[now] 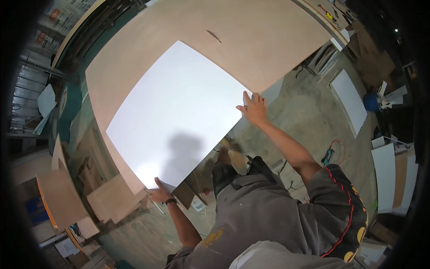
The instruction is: The person moves white boards on a workbench, uses a hammer to attach a wooden component to a structure, and measures a large board using a tape measure.
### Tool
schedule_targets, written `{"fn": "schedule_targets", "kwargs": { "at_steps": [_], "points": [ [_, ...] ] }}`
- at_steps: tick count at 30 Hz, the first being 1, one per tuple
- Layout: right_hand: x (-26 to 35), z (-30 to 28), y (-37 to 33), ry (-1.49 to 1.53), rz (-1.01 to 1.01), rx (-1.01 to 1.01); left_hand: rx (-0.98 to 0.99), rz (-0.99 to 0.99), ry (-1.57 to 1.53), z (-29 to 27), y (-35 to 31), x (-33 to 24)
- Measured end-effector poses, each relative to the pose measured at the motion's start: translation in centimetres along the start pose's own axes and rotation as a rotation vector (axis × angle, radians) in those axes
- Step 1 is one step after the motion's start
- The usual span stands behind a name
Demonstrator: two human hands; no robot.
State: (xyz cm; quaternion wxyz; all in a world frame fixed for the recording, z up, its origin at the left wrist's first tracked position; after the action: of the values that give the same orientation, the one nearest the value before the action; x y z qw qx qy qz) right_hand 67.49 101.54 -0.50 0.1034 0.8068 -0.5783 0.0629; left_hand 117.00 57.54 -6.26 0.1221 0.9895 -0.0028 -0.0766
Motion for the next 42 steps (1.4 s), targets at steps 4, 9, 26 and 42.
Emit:
{"fn": "schedule_targets", "kwargs": {
  "at_steps": [4,9,26,42],
  "points": [
    [-6.7,-1.7,-6.2,0.041,0.210,0.020,0.258,-0.241,-0.290,-0.5,-3.7,10.9],
    [-15.8,0.2,-14.2,0.215,0.376,0.415,0.390,-0.268,-0.408,-1.4,-10.2,21.1],
    [-20.0,-29.0,-36.9,0.085,0.438,0.305,0.970,0.139,-0.461,-28.6,-14.4,26.2],
    [-31.4,-19.9,-38.7,-0.288,0.543,0.632,1.452,0.250,0.070,-6.6,-28.0,24.3]
  ]
}}
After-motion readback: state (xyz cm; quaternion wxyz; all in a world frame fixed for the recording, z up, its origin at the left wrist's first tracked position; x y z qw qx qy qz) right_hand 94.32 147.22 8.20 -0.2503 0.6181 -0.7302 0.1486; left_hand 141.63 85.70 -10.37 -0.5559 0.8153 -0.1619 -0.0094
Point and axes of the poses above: each hand's wrist, its own y-axis towards the middle knuckle, its own z-axis out of the palm, x = y × z, the point moved 8 cm from there along y, towards the middle knuckle, and after that the axes turned 5 degrees about -x, right-handed, at the moved point
